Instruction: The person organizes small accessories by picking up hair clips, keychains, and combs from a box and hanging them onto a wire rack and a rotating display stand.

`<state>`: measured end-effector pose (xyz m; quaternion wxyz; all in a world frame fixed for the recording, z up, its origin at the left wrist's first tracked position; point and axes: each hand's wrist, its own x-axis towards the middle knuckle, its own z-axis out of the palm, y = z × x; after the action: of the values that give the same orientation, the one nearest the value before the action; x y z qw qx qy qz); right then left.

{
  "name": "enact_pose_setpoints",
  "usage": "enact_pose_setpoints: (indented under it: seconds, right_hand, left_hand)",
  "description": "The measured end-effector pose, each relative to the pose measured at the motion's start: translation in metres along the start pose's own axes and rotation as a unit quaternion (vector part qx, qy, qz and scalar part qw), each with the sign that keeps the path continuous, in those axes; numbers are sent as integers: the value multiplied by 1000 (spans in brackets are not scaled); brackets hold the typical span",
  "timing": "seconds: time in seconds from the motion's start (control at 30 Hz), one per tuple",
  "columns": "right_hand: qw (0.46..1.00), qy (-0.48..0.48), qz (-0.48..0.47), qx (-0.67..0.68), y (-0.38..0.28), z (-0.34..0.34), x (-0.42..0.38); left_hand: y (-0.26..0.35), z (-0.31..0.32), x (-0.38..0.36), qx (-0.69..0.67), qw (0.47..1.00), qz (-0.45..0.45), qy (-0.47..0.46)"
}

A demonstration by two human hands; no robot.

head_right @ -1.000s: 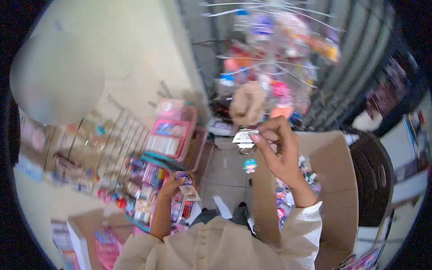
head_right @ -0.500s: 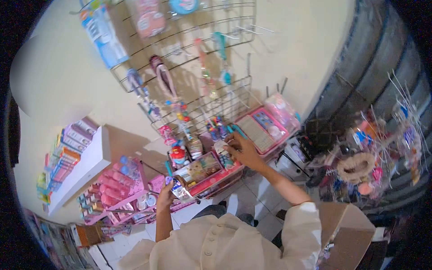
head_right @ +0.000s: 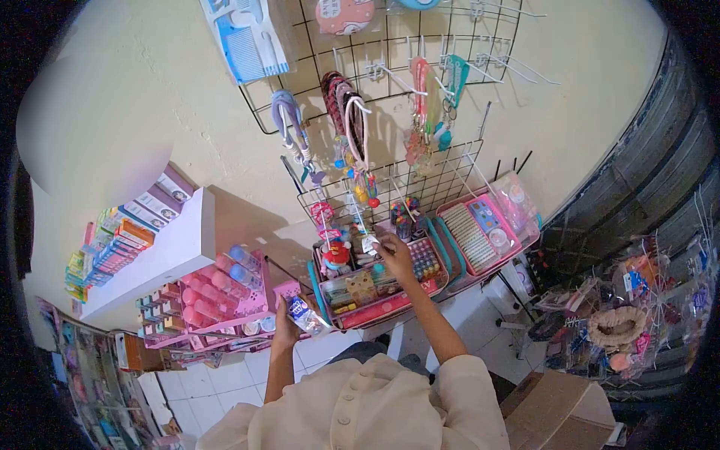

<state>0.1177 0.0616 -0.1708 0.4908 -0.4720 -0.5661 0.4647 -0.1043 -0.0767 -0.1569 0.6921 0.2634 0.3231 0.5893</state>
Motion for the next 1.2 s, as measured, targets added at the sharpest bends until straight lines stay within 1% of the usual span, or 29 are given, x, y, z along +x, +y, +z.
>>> enact_pose_setpoints:
  seconds: [0.03, 0.07, 0.1, 0.2, 0.27, 0.3, 0.37, 0.4, 0.43, 0.47, 0.5, 0.57, 0.6, 0.67, 0.7, 0.73, 0.77, 0.83, 0.87, 0.9, 0.93, 0.97, 1.0, 1.03, 1.1, 1.13, 1.17, 1.2]
  right_hand:
    - [1000, 17, -17, 3, 1, 1, 0]
    - [999, 21, 10, 43, 3, 2, 0]
    - [999, 20, 12, 43, 5, 3, 0]
    - [998, 30, 1, 52, 11, 3, 1]
    - [995, 33, 19, 94, 11, 4, 0]
    - [995, 34, 20, 95, 15, 4, 1]
    - [997, 28, 28, 63, 24, 3, 3]
    - [997, 29, 29, 63, 23, 4, 4]
    - [998, 42, 26, 24, 22, 7, 7]
    - [998, 54, 24, -15, 22, 10, 10]
    - [998, 55, 27, -14, 23, 14, 14]
    - [993, 95, -50, -43, 31, 24, 28]
    - [993, 100, -49, -43, 39, 30, 37]
    - [982, 131, -136, -30, 51, 39, 56]
    - [987, 120, -104, -39, 50, 39, 60]
    - [986, 116, -101, -64, 49, 40, 63]
    - [985, 114, -96, -90, 48, 40, 65]
    - [978, 133, -52, -155, 53, 35, 57]
    - [975, 135, -86, -152, 67, 32, 52]
    - [973, 147, -82, -155, 49, 20, 38]
    - [996, 79, 20, -29, 7, 5, 15]
    - [988, 11, 121, 100, -15, -9, -3]
    - [977, -34, 190, 89, 15, -23, -9]
    - [976, -13, 198, 90, -1, -36, -26]
    - [963, -78, 189, 173, -37, -71, -60]
    - [985, -84, 127, 84, -37, -87, -73]
    - [994, -87, 70, -14, -38, -102, -86]
    - [996, -60, 46, -40, -54, -117, -98]
  left_hand:
    - [-1, -3, 0, 0, 1000, -1, 3]
    - [-2, -4, 1, 14, 1000, -5, -16]
    - [-2, -3, 1, 27, 999, -8, -36]
    - [0, -3, 3, 50, 998, -17, -27]
    - [3, 0, 5, 55, 998, -25, -24]
    - [4, 2, 7, 51, 998, -28, -29]
    - [8, 11, 10, 48, 998, -33, -34]
    - [10, 18, 11, 60, 998, -29, -9]
    - [12, 24, 11, 73, 997, -26, 18]
    - [13, 29, 13, 78, 996, -19, 31]
    - [13, 31, 14, 79, 996, -22, 32]
    - [12, 36, 17, 43, 997, -40, 51]
    - [10, 36, 18, 31, 997, -48, 50]
    - [8, 38, 19, 48, 997, -47, 30]
    - [7, 40, 21, 63, 997, -44, 14]
    - [5, 44, 23, 45, 997, -53, 29]
    - [3, 46, 26, 49, 997, -59, 18]
    - [-3, 51, 34, 40, 998, -49, 1]
    - [-6, 54, 38, 34, 998, -45, -7]
    - [-11, 58, 44, 36, 998, -53, -17]
    - [-15, 65, 52, 8, 998, -58, 17]
    - [-19, 72, 60, -18, 996, -64, 51]
    - [-24, 84, 68, -22, 995, -47, 84]
    - [-29, 99, 74, -23, 992, -32, 116]
    - [-35, 136, 77, -14, 994, -71, 77]
    - [-44, 146, 82, 16, 996, -36, -81]
    - [-51, 176, 80, 22, 995, -43, -90]
    - [-67, 185, 89, 46, 989, -82, -118]
